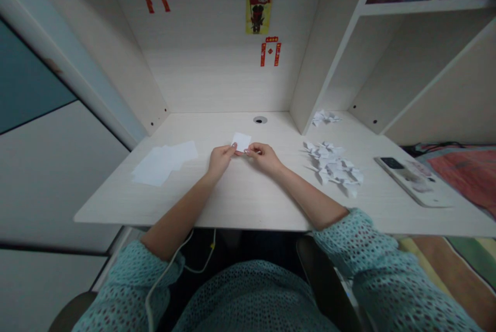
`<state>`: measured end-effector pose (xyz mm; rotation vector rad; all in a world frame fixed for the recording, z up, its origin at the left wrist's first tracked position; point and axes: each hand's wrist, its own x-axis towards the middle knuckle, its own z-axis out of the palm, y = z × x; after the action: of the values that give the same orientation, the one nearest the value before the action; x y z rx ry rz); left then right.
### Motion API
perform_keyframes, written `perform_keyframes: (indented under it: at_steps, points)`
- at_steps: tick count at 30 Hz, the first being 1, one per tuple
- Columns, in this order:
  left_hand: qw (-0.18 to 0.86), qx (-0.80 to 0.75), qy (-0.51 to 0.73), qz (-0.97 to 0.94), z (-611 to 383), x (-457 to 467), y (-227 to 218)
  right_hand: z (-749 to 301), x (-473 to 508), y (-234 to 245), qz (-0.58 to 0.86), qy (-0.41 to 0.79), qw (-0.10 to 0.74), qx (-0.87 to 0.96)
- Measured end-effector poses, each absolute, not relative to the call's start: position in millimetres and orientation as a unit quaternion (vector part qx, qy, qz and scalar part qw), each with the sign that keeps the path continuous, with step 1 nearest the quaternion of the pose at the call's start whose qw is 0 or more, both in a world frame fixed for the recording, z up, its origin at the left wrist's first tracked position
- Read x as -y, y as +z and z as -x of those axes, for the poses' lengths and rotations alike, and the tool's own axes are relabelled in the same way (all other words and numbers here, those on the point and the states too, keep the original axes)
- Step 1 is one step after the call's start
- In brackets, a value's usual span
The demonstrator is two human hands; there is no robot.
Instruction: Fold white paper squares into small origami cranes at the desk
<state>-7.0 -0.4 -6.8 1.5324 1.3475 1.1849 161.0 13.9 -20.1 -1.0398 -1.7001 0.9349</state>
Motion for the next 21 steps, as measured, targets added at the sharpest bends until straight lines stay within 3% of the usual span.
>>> perform_keyframes:
  at_steps: [6, 10, 17, 21]
  points:
    - [0.237, -0.538, 0.400, -0.703, 6, 10, -1, -166, -15, -12, 0.410, 0.409, 0.543, 0.609]
    - [0.182, -0.530, 0.367, -0.743, 3, 17, 1, -166, -11, -7, 0.381, 0.427, 0.522, 0.633]
    - [0.323, -0.508, 0.443, -0.664, 1, 9, -1, -163, -9, -9, 0.376, 0.445, 0.538, 0.608]
    - [0.340, -0.521, 0.493, -0.608, 3, 3, -4, -157, -4, -11, 0.355, 0.477, 0.498, 0.631]
